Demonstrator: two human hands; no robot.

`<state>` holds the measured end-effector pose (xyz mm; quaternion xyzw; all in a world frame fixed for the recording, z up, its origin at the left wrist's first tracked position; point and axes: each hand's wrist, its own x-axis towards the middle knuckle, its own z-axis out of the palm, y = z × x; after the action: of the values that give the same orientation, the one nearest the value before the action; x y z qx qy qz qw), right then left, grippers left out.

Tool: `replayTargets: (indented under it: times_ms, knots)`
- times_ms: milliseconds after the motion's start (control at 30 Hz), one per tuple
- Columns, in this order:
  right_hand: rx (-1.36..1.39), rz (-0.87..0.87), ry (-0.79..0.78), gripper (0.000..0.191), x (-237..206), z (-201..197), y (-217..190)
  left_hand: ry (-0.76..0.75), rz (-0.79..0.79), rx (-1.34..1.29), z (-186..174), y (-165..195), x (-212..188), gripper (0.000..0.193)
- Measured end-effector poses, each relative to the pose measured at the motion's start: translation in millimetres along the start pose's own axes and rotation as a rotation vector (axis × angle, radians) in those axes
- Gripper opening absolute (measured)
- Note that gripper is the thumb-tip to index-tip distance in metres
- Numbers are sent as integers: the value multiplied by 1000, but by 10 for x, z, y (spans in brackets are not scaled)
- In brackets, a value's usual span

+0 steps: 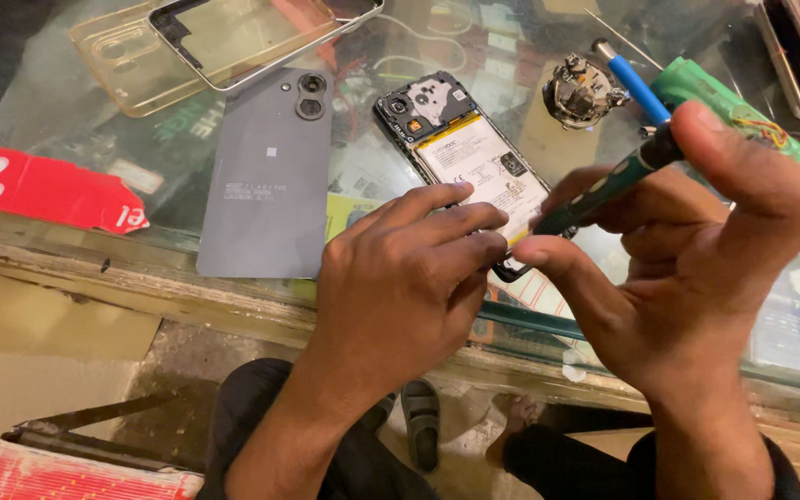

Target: The person repairs a disassembled smartphone on a glass counter, holding the phone frame with one hand while using a screwdriver with the other to pry and unscrew components near the battery. They reposition the phone and continue working on its internal parts.

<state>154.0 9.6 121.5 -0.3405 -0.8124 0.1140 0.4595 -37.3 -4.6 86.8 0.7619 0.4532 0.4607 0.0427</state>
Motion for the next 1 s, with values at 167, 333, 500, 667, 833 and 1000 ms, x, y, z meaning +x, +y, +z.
replayTargets:
  times_ms: [167, 333, 500, 667, 833, 1000]
  knots:
    - [133, 5, 15, 80, -23, 54, -21, 2, -2, 14, 11, -7, -2, 21]
    - [-14, -58, 13, 81, -66, 46, -20, 4, -5, 7, 6, -3, -10, 20]
    - [72, -8, 39, 77, -77, 59, -4, 14, -11, 12, 7, 7, 3, 17]
    - [76, -37, 19, 79, -66, 47, 24, 21, -10, 5, 6, 16, 8, 12]
    - [95, -7, 20, 78, -86, 41, 32, 16, -8, 4, 7, 12, 6, 12]
    - [36, -14, 23, 84, -96, 51, 14, 3, 13, 14, -2, 0, -5, 14]
